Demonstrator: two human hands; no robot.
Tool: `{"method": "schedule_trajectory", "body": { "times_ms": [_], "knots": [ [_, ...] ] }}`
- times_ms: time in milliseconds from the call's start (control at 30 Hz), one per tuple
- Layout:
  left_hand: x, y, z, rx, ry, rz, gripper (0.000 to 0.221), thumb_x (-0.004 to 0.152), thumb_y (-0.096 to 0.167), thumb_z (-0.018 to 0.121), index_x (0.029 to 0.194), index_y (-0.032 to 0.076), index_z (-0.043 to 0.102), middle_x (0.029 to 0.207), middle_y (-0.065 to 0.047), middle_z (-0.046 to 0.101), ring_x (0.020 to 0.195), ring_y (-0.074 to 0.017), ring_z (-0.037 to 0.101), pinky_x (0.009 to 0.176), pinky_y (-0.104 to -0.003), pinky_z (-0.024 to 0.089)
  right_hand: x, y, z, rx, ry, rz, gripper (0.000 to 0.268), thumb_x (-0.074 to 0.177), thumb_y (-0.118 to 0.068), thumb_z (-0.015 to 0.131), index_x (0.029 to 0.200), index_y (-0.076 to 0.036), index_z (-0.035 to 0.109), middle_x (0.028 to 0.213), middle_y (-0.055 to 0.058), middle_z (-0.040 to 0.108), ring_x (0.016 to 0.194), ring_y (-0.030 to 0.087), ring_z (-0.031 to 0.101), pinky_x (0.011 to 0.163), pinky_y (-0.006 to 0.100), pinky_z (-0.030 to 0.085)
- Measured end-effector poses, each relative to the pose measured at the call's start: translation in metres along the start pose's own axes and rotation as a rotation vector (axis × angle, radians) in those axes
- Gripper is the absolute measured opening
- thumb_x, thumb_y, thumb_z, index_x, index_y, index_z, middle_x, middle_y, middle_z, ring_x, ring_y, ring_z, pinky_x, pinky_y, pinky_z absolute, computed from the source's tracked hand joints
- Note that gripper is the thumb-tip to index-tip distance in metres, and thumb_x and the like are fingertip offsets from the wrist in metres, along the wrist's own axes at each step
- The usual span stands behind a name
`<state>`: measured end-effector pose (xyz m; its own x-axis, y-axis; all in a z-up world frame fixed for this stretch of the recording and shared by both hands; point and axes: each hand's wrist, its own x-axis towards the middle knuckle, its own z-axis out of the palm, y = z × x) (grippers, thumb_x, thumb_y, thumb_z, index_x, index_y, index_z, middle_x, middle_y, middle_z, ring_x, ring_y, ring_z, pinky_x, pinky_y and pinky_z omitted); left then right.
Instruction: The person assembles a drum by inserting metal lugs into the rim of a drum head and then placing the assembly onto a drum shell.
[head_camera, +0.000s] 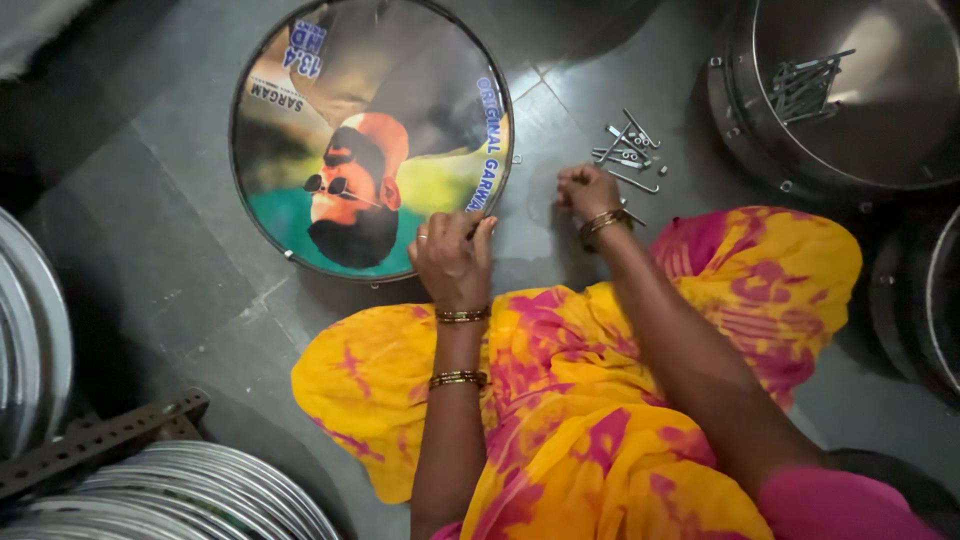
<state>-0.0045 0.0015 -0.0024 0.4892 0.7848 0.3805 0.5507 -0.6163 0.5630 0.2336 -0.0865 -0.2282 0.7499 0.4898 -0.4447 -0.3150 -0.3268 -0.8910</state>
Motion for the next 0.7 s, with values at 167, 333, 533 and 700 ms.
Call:
{"method": "schedule_trajectory", "body": {
  "times_ms": [167, 333, 533, 700],
  "knots": [
    [0.0, -0.002, -0.004, 0.005, -0.021, 0.002, 0.019, 0.087, 0.03, 0.082, 0.095, 0.017, 0.072, 0.093, -0.003, 0.063, 0.094, -0.0276, 0.062, 0.085, -0.044, 0.044, -0.036, -0.058, -0.021, -0.988, -0.382, -0.023, 0.024, 0.09, -0.025, 0.066, 0.099, -0.006, 0.078, 0.095, 0.014, 0.075, 0.081, 0.026, 0.071, 0.073, 0.041, 0.056],
    [0.001, -0.004, -0.005, 0.047, -0.055, -0.022, 0.019, 0.086, 0.032, 0.082, 0.094, 0.017, 0.073, 0.091, -0.004, 0.063, 0.095, -0.027, 0.062, 0.084, -0.044, 0.044, -0.11, -0.054, 0.0, -1.627, -0.842, 0.049, 0.035, 0.092, -0.036, 0.063, 0.102, -0.007, 0.08, 0.102, 0.017, 0.075, 0.091, 0.033, 0.071, 0.082, 0.045, 0.056],
    [0.0, -0.004, -0.005, 0.022, -0.027, -0.027, 0.018, 0.085, 0.032, 0.082, 0.094, 0.018, 0.073, 0.093, -0.002, 0.065, 0.095, -0.0271, 0.062, 0.086, -0.044, 0.045, -0.098, -0.039, 0.006, -1.647, -0.859, 0.063, 0.043, 0.094, -0.045, 0.061, 0.102, -0.007, 0.079, 0.107, 0.02, 0.074, 0.097, 0.036, 0.071, 0.087, 0.047, 0.055],
    [-0.004, -0.007, -0.005, 0.033, -0.031, -0.021, 0.019, 0.085, 0.032, 0.082, 0.093, 0.017, 0.073, 0.093, -0.003, 0.064, 0.095, -0.0273, 0.063, 0.085, -0.044, 0.044, -0.032, -0.002, 0.005, -1.518, -0.683, 0.059, 0.049, 0.095, -0.052, 0.06, 0.102, -0.007, 0.078, 0.111, 0.022, 0.073, 0.102, 0.039, 0.07, 0.091, 0.048, 0.055]
  ]
}}
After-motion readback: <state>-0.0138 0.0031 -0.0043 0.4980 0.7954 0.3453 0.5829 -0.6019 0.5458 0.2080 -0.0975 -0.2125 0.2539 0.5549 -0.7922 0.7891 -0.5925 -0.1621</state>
